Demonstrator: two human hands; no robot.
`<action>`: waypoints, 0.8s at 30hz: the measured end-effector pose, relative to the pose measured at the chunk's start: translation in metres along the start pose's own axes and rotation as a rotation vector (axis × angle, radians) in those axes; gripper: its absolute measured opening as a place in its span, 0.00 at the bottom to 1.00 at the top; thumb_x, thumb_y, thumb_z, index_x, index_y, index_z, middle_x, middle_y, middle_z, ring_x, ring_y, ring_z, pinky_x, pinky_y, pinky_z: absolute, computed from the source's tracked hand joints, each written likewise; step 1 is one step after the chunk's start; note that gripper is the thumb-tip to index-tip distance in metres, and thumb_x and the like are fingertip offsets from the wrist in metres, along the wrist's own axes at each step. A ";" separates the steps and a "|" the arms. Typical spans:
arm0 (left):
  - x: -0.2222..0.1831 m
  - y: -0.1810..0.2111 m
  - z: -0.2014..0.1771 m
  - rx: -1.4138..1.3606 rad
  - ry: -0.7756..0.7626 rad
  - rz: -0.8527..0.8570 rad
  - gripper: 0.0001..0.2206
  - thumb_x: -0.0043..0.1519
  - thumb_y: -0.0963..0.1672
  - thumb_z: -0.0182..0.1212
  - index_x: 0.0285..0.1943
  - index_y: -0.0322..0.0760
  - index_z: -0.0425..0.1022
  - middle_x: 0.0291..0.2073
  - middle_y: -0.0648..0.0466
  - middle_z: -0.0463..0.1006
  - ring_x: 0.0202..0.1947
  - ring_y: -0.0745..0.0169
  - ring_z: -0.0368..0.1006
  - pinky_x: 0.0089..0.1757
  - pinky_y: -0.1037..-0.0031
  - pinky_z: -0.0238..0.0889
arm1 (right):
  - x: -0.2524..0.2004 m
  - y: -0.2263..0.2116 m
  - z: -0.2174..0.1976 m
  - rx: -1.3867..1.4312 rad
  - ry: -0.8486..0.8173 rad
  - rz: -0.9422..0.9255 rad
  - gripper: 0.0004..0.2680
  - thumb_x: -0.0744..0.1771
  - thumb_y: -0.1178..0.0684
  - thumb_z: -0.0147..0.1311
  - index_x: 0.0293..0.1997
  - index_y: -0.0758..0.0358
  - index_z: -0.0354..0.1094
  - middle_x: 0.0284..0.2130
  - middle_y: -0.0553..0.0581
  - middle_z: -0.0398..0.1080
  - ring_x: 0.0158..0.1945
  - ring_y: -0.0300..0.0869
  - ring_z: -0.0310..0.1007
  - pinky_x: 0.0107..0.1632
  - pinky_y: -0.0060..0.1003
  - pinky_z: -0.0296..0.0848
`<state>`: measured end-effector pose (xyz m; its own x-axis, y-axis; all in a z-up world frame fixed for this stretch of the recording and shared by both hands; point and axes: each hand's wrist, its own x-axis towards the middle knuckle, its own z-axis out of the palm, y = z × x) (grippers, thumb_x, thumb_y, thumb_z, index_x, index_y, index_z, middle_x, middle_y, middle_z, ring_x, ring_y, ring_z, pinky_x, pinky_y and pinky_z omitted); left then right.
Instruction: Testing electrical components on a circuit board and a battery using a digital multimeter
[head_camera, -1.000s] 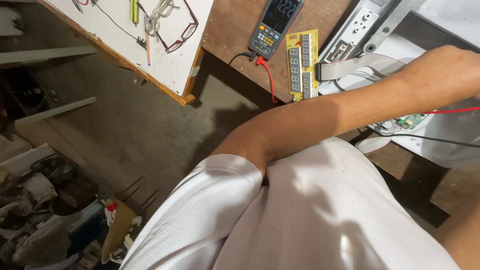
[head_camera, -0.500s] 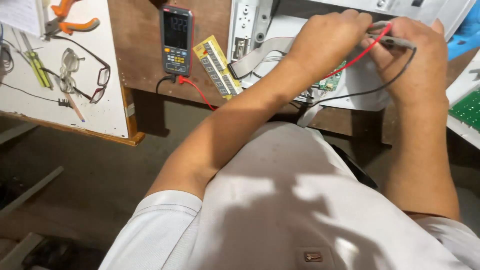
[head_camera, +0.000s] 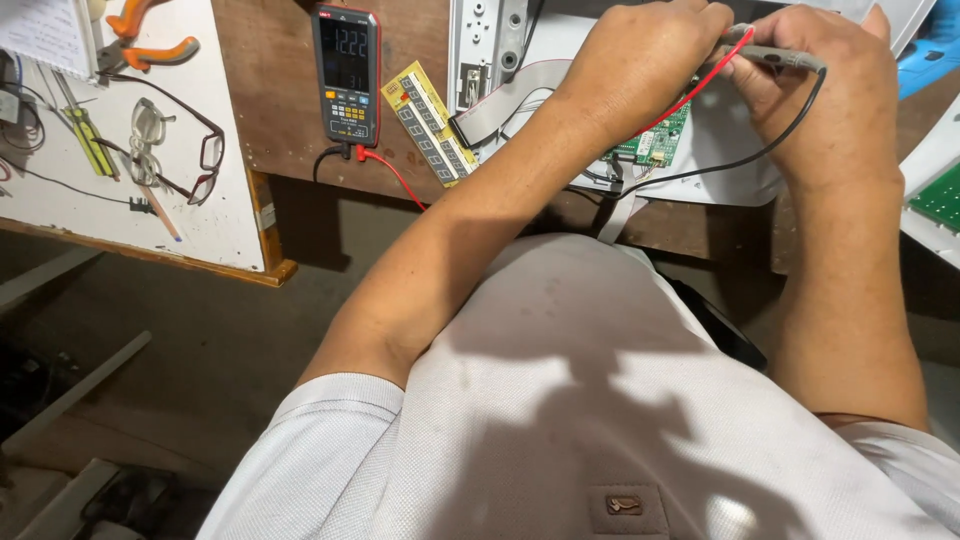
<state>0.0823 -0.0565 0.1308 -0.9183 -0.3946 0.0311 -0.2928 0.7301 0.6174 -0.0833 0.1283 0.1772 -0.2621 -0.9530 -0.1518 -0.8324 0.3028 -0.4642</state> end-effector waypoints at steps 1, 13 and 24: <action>-0.001 0.000 0.005 0.000 0.000 0.000 0.09 0.62 0.48 0.72 0.37 0.51 0.73 0.28 0.59 0.81 0.24 0.43 0.79 0.24 0.47 0.62 | 0.000 -0.003 -0.001 0.000 0.000 0.000 0.09 0.86 0.49 0.80 0.60 0.58 0.83 0.49 0.55 0.83 0.50 0.55 0.80 0.78 0.60 0.60; 0.000 0.004 -0.001 0.112 0.096 -0.002 0.08 0.60 0.43 0.68 0.37 0.50 0.70 0.22 0.60 0.78 0.18 0.44 0.75 0.20 0.48 0.60 | -0.010 -0.021 -0.022 0.265 0.117 0.156 0.05 0.83 0.61 0.78 0.69 0.60 0.91 0.47 0.59 0.75 0.52 0.46 0.68 0.51 0.41 0.71; -0.007 0.016 -0.071 -0.173 -0.264 -0.149 0.10 0.69 0.50 0.57 0.53 0.55 0.83 0.46 0.54 0.90 0.43 0.40 0.86 0.40 0.51 0.70 | -0.033 -0.072 -0.055 0.275 0.251 0.084 0.07 0.82 0.60 0.69 0.67 0.76 0.81 0.56 0.69 0.83 0.57 0.59 0.82 0.62 0.52 0.76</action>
<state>0.1024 -0.0815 0.1963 -0.9128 -0.3149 -0.2601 -0.4001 0.5613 0.7245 -0.0419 0.1373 0.2633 -0.4639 -0.8859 0.0033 -0.6496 0.3377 -0.6811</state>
